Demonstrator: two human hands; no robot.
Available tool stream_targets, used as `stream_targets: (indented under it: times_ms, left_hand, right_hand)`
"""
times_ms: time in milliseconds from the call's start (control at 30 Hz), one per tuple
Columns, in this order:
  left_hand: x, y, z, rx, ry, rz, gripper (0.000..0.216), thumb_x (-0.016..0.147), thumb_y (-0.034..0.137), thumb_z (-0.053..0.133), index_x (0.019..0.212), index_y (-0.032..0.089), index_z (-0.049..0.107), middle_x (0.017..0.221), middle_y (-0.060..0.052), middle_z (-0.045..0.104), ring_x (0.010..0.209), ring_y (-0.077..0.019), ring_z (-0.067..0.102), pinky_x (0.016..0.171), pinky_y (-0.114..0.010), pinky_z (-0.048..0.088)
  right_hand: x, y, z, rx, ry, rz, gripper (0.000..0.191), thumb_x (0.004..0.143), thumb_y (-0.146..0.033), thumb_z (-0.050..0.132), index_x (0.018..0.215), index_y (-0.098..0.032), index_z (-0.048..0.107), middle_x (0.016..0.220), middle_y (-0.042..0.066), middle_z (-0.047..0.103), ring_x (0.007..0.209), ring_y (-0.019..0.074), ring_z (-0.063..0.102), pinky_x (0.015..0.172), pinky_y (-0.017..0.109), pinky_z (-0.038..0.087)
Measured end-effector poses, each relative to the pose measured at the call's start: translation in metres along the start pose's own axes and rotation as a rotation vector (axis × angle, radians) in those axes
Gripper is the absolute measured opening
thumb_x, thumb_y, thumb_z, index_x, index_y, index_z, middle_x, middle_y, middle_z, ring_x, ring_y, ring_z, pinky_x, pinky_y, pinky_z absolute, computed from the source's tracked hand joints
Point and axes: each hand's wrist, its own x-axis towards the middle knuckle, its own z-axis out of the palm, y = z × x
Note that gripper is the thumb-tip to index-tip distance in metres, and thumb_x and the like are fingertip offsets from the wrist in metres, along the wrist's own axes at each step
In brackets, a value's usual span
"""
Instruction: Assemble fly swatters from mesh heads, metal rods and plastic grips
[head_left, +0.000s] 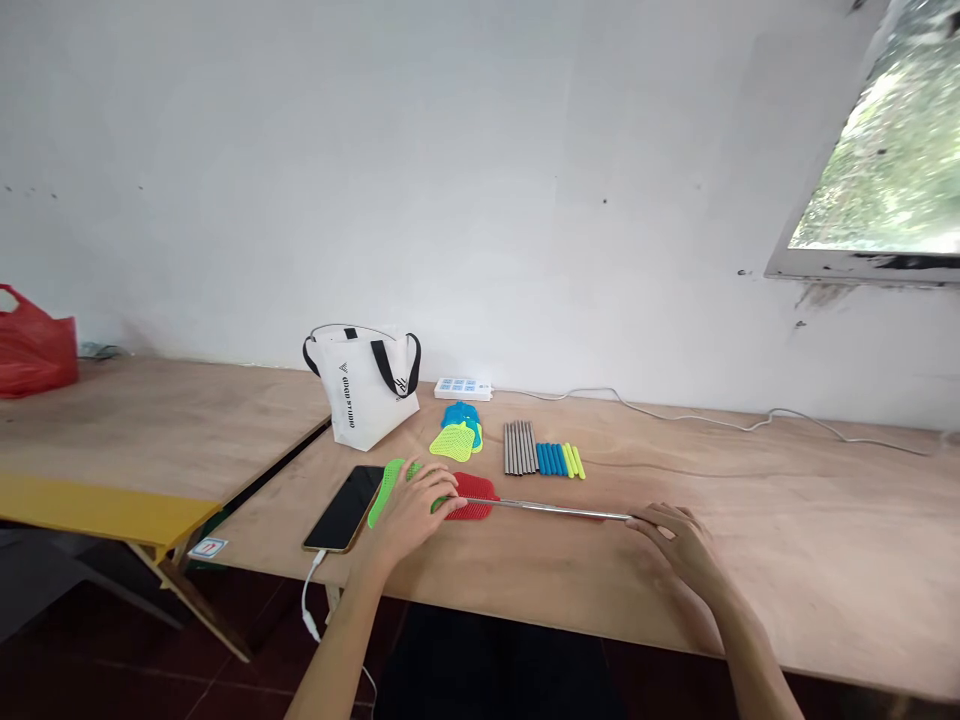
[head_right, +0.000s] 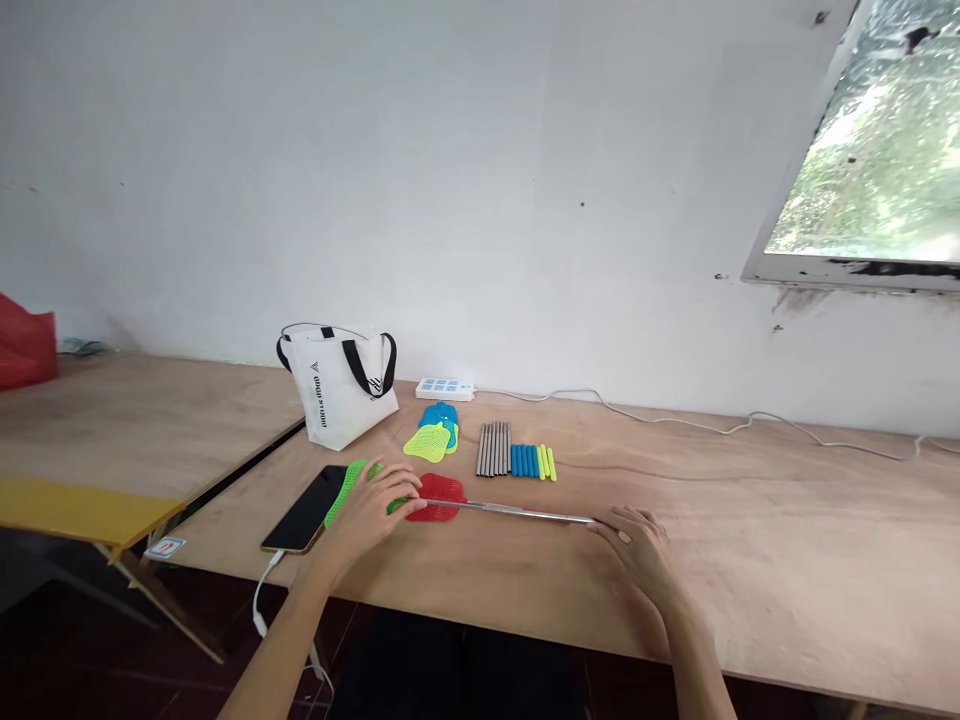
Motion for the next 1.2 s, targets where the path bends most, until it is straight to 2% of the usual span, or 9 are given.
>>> stream_targets:
  times_ms: [167,367,500,633,900,1200]
  left_hand:
    - [-0.001,0.002,0.003,0.037,-0.001,-0.057,0.03,0.1,0.045,0.058,0.084,0.023,0.069,0.118,-0.003,0.068,0.114,-0.0239,0.061,0.119,-0.056,0.021]
    - [0.002,-0.002,0.008,-0.039,-0.003,-0.027,0.035,0.102,0.045,0.054,0.079,0.022,0.066,0.097,-0.001,0.072,0.1,-0.0198,0.063,0.114,-0.047,0.032]
    - [0.002,-0.003,0.005,-0.025,0.048,-0.01,0.031,0.101,0.042,0.058,0.078,0.023,0.066,0.092,-0.001,0.074,0.102,-0.0222,0.061,0.109,-0.046,0.034]
    - [0.002,-0.002,-0.001,0.001,0.106,-0.001,0.032,0.101,0.036,0.057,0.073,0.023,0.065,0.083,0.0,0.074,0.102,-0.0229,0.062,0.107,-0.047,0.034]
    - [0.004,0.005,-0.011,-0.013,0.125,0.049,0.031,0.104,0.035,0.053,0.079,0.025,0.068,0.079,0.002,0.073,0.091,-0.0191,0.065,0.112,-0.045,0.031]
    - [0.009,0.023,0.004,0.0,0.123,0.078,0.029,0.105,0.033,0.052,0.08,0.023,0.065,0.08,0.004,0.073,0.086,-0.0171,0.066,0.112,-0.046,0.028]
  right_hand:
    - [0.001,-0.003,-0.004,-0.017,0.0,0.046,0.06,0.096,-0.073,0.037,0.08,-0.031,0.076,0.08,0.002,0.074,0.075,0.0212,0.067,0.077,0.035,0.048]
    - [0.0,-0.004,-0.008,-0.062,-0.002,0.067,0.056,0.096,-0.072,0.04,0.083,-0.032,0.076,0.079,0.001,0.072,0.072,0.0196,0.065,0.077,0.035,0.047]
    - [0.001,-0.004,-0.008,-0.072,0.023,0.076,0.054,0.095,-0.072,0.042,0.085,-0.031,0.076,0.08,0.001,0.073,0.07,0.0192,0.065,0.078,0.036,0.048]
    - [0.002,-0.009,-0.009,-0.078,0.04,0.062,0.057,0.098,-0.069,0.038,0.079,-0.029,0.073,0.075,0.001,0.071,0.067,0.0184,0.063,0.075,0.034,0.047]
    - [0.007,-0.034,-0.018,-0.081,0.014,-0.005,0.055,0.1,-0.068,0.036,0.08,-0.029,0.07,0.075,0.002,0.071,0.069,0.0189,0.064,0.073,0.034,0.042]
    - [0.01,-0.063,-0.008,-0.114,0.02,-0.079,0.046,0.105,-0.054,0.036,0.084,-0.028,0.069,0.076,0.001,0.069,0.076,0.0183,0.065,0.074,0.032,0.039]
